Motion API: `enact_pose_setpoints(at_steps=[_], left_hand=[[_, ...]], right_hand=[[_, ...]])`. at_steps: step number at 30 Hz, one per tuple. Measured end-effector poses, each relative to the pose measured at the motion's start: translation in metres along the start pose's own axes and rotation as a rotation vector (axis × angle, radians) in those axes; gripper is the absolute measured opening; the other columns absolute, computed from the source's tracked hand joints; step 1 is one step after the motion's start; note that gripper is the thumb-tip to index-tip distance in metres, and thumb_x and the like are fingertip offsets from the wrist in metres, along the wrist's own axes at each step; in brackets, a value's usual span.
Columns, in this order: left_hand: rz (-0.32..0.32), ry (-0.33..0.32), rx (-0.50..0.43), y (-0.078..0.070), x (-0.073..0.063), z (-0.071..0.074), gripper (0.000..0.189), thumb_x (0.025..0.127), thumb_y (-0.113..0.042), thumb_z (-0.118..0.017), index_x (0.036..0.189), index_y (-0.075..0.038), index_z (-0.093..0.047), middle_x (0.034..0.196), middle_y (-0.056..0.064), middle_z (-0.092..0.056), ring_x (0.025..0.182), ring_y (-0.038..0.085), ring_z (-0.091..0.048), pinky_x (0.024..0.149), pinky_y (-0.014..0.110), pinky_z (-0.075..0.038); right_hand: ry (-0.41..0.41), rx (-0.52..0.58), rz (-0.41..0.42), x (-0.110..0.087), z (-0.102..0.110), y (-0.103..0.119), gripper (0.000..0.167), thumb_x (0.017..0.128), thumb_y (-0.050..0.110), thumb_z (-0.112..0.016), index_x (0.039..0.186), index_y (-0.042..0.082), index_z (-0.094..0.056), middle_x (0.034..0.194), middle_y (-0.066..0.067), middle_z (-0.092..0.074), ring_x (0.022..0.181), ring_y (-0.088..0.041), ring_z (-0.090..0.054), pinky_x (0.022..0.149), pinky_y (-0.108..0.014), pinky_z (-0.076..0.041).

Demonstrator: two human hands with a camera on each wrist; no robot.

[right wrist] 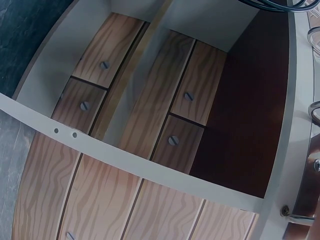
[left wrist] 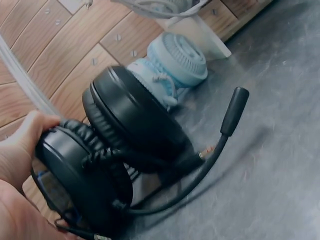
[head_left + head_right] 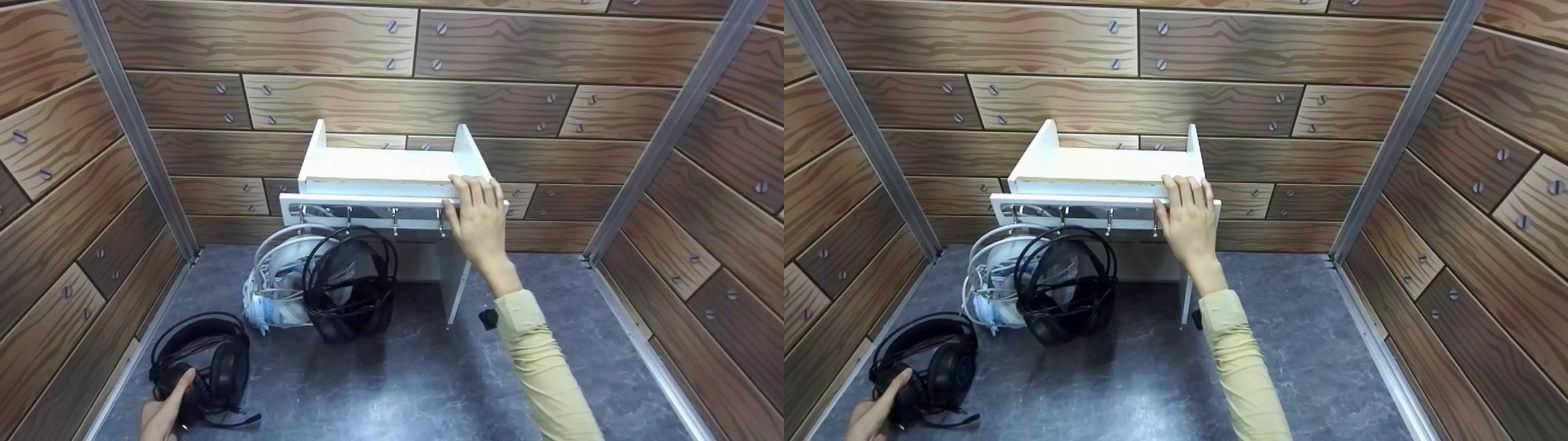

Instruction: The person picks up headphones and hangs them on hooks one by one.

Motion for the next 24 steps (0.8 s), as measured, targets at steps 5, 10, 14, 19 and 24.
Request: enact_pose_setpoints(at_steps=[5,10,14,19,24], left_hand=[[0.017,0.051,0.021,0.001,-0.003,-0.001,0.119,0.085,-0.069,-0.063,0.140,0.030,-0.026,0.137,0.044,-0.038,0.113,0.039,-0.046,0.089,0.037,-0.051],[0.042,0.044,0.078,0.001,-0.004,-0.002,0.123,0.086,-0.073,-0.057,0.145,0.027,-0.017,0.143,0.046,-0.030,0.124,0.047,-0.045,0.102,0.046,-0.050],[0.064,0.020,0.048,0.001,-0.009,-0.004,0.128,0.085,-0.074,-0.056,0.153,0.015,0.007,0.155,0.044,-0.009,0.145,0.054,-0.018,0.120,0.057,-0.021],[-0.007,-0.036,-0.029,0.000,-0.014,-0.007,0.125,0.086,-0.069,-0.061,0.155,0.010,0.006,0.156,0.043,-0.007,0.146,0.054,-0.013,0.121,0.059,-0.016],[-0.008,-0.041,-0.148,0.007,-0.016,-0.010,0.119,0.088,-0.063,-0.063,0.157,0.006,0.006,0.159,0.039,-0.004,0.147,0.053,-0.015,0.120,0.058,-0.020]], right_hand=[[0.002,0.007,-0.001,0.000,-0.001,-0.001,0.045,0.106,0.040,-0.044,0.141,0.011,-0.051,0.129,-0.012,-0.055,0.126,-0.031,-0.045,0.121,-0.048,-0.020],[-0.002,0.004,0.005,0.000,-0.001,-0.001,0.045,0.106,0.040,-0.045,0.141,0.012,-0.051,0.129,-0.012,-0.055,0.125,-0.031,-0.045,0.120,-0.048,-0.021],[-0.006,0.009,0.007,0.000,-0.001,-0.001,0.045,0.106,0.040,-0.045,0.141,0.012,-0.051,0.128,-0.012,-0.055,0.124,-0.031,-0.046,0.120,-0.048,-0.021],[-0.005,0.012,0.000,0.001,0.000,-0.001,0.045,0.106,0.040,-0.045,0.141,0.012,-0.051,0.128,-0.011,-0.055,0.125,-0.031,-0.046,0.120,-0.048,-0.020],[0.000,0.011,-0.003,0.000,-0.001,-0.001,0.046,0.106,0.041,-0.045,0.141,0.012,-0.051,0.129,-0.012,-0.055,0.125,-0.031,-0.046,0.121,-0.048,-0.020]])
Point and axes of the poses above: each hand's wrist, its own x-axis towards the middle knuckle, its own z-axis out of the back of the hand, y = z × x, the point moved 5 cm from there along x, towards the middle knuckle
